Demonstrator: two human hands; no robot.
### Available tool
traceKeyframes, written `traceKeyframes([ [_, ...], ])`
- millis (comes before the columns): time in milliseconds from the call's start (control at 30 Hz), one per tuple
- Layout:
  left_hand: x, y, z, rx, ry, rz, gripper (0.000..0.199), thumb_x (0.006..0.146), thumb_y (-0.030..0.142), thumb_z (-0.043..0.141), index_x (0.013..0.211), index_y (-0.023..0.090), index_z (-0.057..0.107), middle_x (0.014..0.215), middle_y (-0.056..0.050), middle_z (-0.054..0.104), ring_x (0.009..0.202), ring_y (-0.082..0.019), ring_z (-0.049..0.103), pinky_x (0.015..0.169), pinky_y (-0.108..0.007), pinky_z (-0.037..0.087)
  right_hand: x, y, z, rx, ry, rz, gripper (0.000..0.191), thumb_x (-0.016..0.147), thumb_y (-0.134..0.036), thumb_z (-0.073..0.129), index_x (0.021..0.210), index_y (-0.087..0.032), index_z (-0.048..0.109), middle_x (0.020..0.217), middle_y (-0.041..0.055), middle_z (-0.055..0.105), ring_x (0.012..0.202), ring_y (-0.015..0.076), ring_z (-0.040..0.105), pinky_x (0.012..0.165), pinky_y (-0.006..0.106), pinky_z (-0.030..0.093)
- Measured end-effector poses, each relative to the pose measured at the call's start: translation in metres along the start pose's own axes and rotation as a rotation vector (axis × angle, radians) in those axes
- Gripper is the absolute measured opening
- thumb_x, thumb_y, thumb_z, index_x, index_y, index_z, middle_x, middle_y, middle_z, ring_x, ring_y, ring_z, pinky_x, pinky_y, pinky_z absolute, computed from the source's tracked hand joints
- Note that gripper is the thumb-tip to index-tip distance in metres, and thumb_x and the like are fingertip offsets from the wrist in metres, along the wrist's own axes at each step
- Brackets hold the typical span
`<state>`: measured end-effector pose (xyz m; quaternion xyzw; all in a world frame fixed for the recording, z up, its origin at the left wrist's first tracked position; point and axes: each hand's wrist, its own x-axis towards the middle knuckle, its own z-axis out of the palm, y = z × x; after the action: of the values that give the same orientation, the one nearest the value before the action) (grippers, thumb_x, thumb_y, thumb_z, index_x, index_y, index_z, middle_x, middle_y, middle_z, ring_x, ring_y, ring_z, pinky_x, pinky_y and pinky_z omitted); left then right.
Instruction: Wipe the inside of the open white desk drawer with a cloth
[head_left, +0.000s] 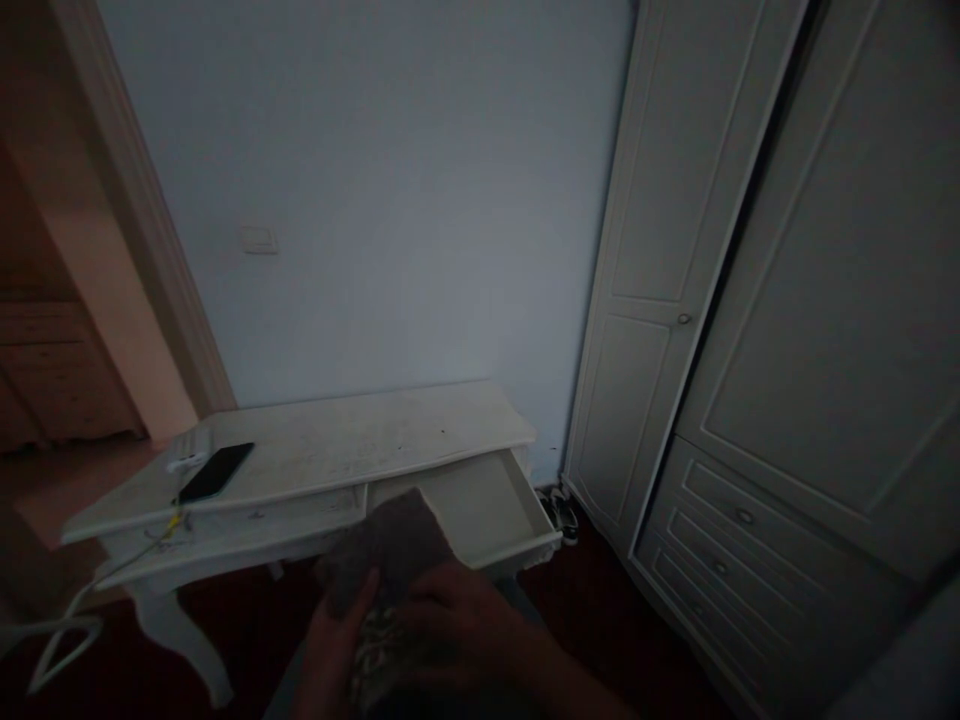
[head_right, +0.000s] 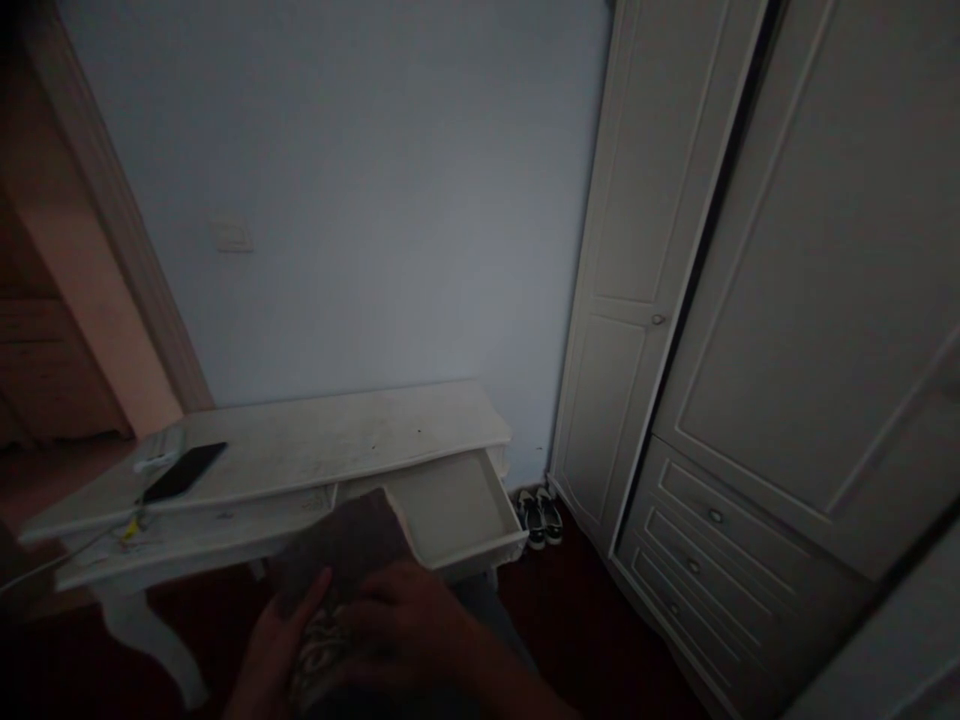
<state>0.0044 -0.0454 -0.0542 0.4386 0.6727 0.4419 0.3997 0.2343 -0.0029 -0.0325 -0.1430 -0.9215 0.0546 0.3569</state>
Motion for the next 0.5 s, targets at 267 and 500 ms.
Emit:
traceKeyframes([
  [267, 0.019, 0.009, -0.033, 0.621, 0.146, 0.556, 0.062, 0.073, 0.033, 0.065, 0.135, 0.024, 0.065, 0.156, -0.013, 0.058, 0.147, -0.039, 0.05, 0.124, -0.052, 0.039, -0.023, 0.104, -0.037, -0.15, -0.114, 0.807, 0.029, 0.101, -0.032, 0.062, 0.126, -0.017, 0.066, 0.129, 0.0143, 0.066, 0.124, 0.027, 0.059, 0.108, 0.038, 0.043],
  [500, -0.005, 0.012, 0.03, 1.117, -0.259, 0.461, 0.102, 0.065, 0.063, 0.082, 0.152, 0.017, 0.056, 0.171, -0.02, 0.036, 0.162, -0.045, 0.014, 0.131, -0.063, 0.003, -0.027, 0.117, -0.023, -0.126, -0.292, 0.87, 0.034, 0.1, -0.046, 0.063, 0.118, -0.018, 0.071, 0.114, 0.0103, 0.073, 0.107, 0.0237, 0.066, 0.09, 0.031, 0.044],
])
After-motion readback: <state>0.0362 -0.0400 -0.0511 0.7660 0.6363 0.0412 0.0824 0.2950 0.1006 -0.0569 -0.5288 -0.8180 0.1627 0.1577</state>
